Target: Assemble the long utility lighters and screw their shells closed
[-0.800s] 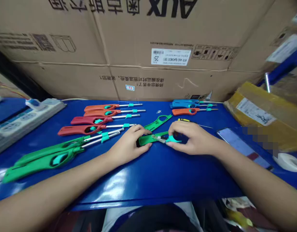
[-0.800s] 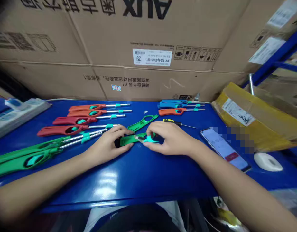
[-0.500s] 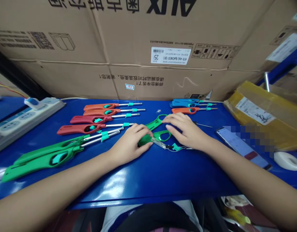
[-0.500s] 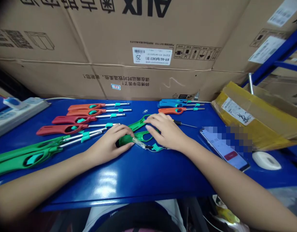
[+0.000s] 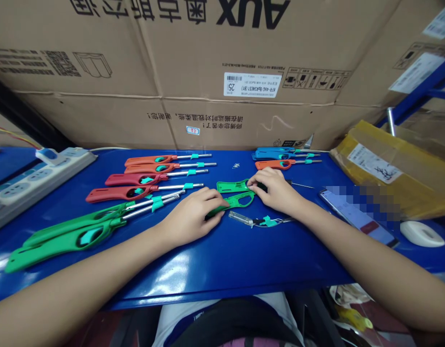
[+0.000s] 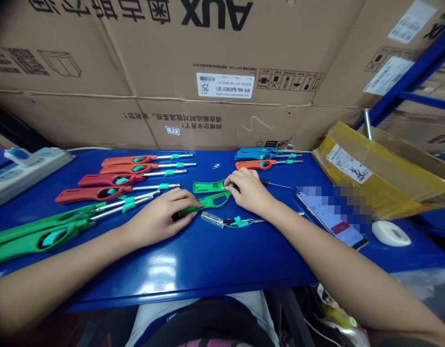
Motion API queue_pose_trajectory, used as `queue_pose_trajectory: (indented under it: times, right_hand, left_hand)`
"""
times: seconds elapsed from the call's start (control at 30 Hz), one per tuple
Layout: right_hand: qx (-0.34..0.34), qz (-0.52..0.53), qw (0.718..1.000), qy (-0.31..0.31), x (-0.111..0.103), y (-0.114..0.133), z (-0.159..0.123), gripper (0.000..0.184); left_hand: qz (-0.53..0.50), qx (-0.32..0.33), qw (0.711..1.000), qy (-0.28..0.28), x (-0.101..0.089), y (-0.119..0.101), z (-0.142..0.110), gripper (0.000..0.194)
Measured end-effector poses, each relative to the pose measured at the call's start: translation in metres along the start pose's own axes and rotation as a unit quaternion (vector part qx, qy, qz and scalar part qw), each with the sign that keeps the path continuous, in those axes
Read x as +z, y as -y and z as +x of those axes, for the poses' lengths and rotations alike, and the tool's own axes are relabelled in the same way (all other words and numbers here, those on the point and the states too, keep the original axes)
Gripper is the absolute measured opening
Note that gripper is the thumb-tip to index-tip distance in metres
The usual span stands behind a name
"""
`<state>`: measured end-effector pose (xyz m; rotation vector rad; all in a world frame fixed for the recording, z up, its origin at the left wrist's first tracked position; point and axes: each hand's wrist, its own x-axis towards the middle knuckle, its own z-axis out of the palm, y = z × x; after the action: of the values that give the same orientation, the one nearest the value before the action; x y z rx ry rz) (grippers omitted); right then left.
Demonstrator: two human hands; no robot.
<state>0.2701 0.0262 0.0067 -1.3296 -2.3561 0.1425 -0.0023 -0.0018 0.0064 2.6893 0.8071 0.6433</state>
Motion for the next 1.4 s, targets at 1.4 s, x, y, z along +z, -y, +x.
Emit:
queue_pose_trajectory:
  times: [1.4]
  right_hand:
    - [-0.112, 0.068, 0.968, 0.215, -0.049, 0.047, -0.024, 0.005]
  left_hand:
    - [0.018, 0.038, 0.999, 0.032, 0.001, -0.017, -0.003, 0.028]
